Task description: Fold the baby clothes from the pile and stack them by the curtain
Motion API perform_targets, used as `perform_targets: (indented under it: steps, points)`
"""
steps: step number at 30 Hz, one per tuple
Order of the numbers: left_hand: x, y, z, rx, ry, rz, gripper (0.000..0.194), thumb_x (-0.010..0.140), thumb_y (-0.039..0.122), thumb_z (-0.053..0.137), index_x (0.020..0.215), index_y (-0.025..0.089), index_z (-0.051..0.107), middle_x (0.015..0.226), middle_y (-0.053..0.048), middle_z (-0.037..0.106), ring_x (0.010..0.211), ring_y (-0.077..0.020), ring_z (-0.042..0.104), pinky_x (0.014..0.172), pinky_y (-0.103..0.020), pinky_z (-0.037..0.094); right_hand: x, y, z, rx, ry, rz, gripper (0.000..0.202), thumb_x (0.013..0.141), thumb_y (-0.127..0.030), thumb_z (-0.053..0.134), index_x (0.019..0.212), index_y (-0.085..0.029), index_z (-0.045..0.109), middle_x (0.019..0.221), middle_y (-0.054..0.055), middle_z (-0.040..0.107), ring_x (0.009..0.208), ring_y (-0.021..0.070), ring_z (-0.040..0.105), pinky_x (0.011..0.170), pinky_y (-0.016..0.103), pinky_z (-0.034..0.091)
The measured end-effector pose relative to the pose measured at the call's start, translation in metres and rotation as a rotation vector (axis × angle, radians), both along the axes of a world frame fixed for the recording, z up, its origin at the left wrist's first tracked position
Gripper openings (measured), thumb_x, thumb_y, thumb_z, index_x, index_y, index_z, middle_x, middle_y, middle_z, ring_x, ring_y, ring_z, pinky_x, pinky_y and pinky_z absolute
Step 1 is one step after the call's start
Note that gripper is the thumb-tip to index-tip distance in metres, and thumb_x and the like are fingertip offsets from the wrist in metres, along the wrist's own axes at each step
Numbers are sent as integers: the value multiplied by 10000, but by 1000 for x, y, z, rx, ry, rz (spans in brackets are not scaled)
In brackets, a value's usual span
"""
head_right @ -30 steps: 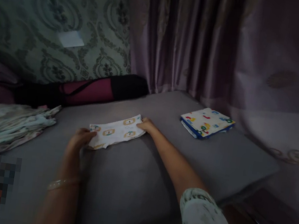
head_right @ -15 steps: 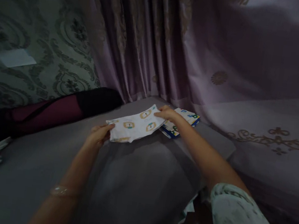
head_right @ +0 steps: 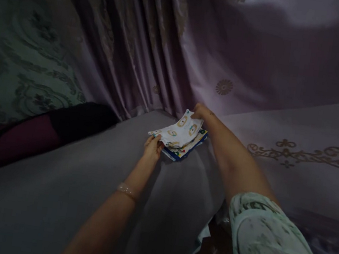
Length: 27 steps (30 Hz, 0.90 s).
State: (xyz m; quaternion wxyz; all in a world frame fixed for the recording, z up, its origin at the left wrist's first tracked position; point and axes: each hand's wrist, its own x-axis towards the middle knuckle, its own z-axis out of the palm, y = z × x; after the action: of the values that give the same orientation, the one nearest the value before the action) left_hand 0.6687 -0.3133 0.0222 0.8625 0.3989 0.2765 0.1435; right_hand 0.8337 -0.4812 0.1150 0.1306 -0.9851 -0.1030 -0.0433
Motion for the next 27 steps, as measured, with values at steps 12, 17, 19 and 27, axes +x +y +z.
perform_targets:
  steps: [12,17,19,27]
  points:
    - [-2,-18,-46,-39,37,-26,495,843,90,623,1283,255,467,877,-5,660,593,-81,636,614,-213,554,4,-12,-12,-139,64,12,428,843,-226,662,1260,-137,625,1212,131,643,1042,161,581,807,229,376]
    - [-13,-13,-54,135,81,-7,669,758,-7,664,1325,232,404,851,7,612,593,-83,624,578,-202,541,-6,-10,-34,-190,-7,-35,364,900,-166,576,1257,-107,613,1252,188,613,1122,222,575,884,290,399]
    - [-18,-8,-55,235,115,-30,720,724,-22,687,1340,192,383,818,14,583,525,-72,587,534,-196,522,-10,-8,-46,-215,-30,-46,328,903,-110,532,1215,-96,632,1228,198,625,1145,243,571,931,333,390]
    - [-67,35,-63,484,104,-235,479,764,9,608,1212,126,488,777,-1,568,537,-80,602,521,-184,504,-26,8,-81,-185,2,-85,325,948,-285,487,1165,-119,663,1153,199,663,1099,283,613,871,362,453]
